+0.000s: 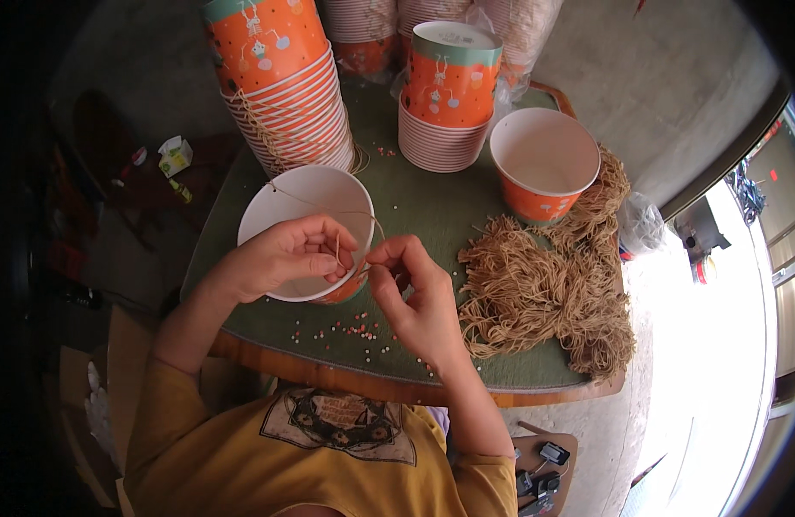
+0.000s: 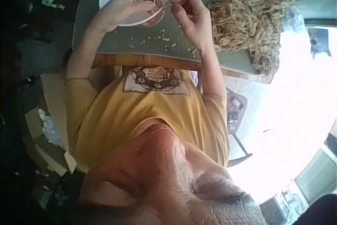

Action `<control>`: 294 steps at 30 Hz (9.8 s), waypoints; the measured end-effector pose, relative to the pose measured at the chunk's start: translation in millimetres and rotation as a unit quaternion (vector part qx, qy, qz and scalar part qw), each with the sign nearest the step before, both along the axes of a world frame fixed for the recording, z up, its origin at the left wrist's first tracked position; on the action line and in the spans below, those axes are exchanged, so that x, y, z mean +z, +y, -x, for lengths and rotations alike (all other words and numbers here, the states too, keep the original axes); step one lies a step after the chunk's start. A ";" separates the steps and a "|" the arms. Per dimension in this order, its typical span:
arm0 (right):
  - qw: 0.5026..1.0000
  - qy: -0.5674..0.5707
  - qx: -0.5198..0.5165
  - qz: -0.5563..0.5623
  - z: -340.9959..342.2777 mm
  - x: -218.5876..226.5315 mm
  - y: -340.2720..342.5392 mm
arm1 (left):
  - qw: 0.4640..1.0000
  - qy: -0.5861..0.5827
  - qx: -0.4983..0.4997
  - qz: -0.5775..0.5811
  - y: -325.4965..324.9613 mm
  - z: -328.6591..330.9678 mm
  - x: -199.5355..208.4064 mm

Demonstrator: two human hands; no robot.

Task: Threading elastic cords through pre-punched holes in paper buckets and securing them with beads.

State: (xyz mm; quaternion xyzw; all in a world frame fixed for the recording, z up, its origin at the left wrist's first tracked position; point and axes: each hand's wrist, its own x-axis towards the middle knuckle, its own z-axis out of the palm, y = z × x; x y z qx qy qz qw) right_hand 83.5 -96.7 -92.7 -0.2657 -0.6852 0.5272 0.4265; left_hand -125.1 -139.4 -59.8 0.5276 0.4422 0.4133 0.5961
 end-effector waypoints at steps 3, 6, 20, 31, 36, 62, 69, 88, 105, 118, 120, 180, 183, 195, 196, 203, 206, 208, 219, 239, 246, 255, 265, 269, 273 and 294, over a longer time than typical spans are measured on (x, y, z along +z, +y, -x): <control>1.000 -0.002 0.004 -0.009 -0.2 -0.9 1.2 | 1.000 0.002 0.007 0.004 1.0 -0.3 1.8; 0.999 -0.014 0.024 -0.028 -1.3 5.2 0.3 | 1.000 0.019 0.013 0.014 2.1 -0.5 3.5; 0.984 -0.025 0.081 -0.154 11.7 32.8 32.4 | 0.999 0.001 0.036 -0.023 4.4 -11.7 -1.8; 0.930 -0.105 0.004 -0.351 19.3 25.5 41.4 | 0.998 0.037 -0.056 0.006 6.8 -3.0 -0.8; 0.970 -0.072 -0.018 -0.233 0.9 8.3 32.9 | 0.998 0.010 -0.014 0.052 6.9 -7.1 3.8; 0.929 -0.116 -0.162 -0.311 7.3 -9.5 -17.8 | 0.998 0.013 -0.015 0.052 6.9 -12.3 -1.4; 0.923 -0.098 -0.178 -0.328 18.3 -9.6 -26.3 | 0.999 -0.017 -0.018 0.047 7.5 -14.0 -3.1; 0.941 -0.093 -0.130 -0.297 7.1 -10.8 -20.9 | 0.999 -0.023 -0.025 -0.020 -0.3 -8.2 -3.7; 0.962 -0.143 -0.154 -0.176 13.3 -4.5 -27.0 | 0.915 0.266 0.056 -0.297 -7.5 -23.3 5.1; 0.985 -0.098 -0.122 -0.068 17.2 -5.8 -24.6 | 0.900 0.277 0.056 -0.333 -7.1 -20.7 3.3; 0.991 -0.071 -0.113 -0.033 16.0 -7.8 -23.5 | 0.898 0.279 0.048 -0.336 -6.7 -18.6 2.6; 0.976 -0.085 -0.115 -0.166 9.0 -16.5 -28.6 | 0.994 0.107 -0.035 0.002 -7.4 -12.2 8.9; 0.978 -0.080 -0.113 -0.155 9.4 -17.6 -28.0 | 0.993 0.110 -0.034 0.004 -7.7 -12.2 8.0; 0.960 -0.099 -0.144 -0.217 8.3 -18.1 -29.3 | 0.988 0.148 -0.036 0.010 -8.3 -13.2 11.4; 0.964 -0.094 -0.141 -0.204 8.4 -18.1 -29.7 | 0.988 0.148 -0.038 0.009 -8.4 -13.0 11.2; 0.980 -0.077 -0.114 -0.142 7.5 -13.8 -30.9 | 0.987 0.154 -0.049 -0.004 -8.2 -14.9 11.1; 0.987 -0.057 -0.103 -0.110 9.3 -11.2 -31.3 | 0.986 0.161 -0.032 -0.020 -10.0 -17.9 13.1; 0.987 -0.044 -0.114 -0.106 10.5 -12.8 -30.2 | 0.984 0.175 -0.023 -0.039 -11.2 -20.2 16.4; 0.983 -0.093 -0.110 -0.119 8.4 -11.7 -31.2 | 0.955 0.246 0.006 -0.165 -14.1 -22.3 16.3; 0.963 -0.102 -0.125 -0.217 10.3 -12.4 -30.4 | 0.919 0.307 0.007 -0.248 -18.1 -21.7 15.6; 0.946 -0.092 -0.156 -0.269 16.3 -16.9 -30.0 | 0.818 0.420 0.067 -0.388 -21.3 -26.9 7.7; 0.910 -0.096 -0.181 -0.360 20.4 -25.3 -31.9 | 0.908 0.305 0.104 -0.268 -28.4 -27.1 0.8; 0.883 -0.115 -0.191 -0.413 18.8 -23.5 -32.8 | 0.900 0.325 0.104 -0.271 -29.5 -28.3 3.6; 0.871 -0.118 -0.204 -0.431 18.8 -21.3 -33.6 | 0.900 0.318 0.108 -0.277 -30.2 -28.3 1.5; 0.906 -0.094 -0.181 -0.372 19.0 -22.7 -34.3 | 0.889 0.324 0.132 -0.295 -28.7 -29.6 4.3; 0.976 0.111 0.002 0.186 11.7 -15.0 -35.4 | 0.959 0.224 0.042 -0.167 -29.0 -17.6 9.9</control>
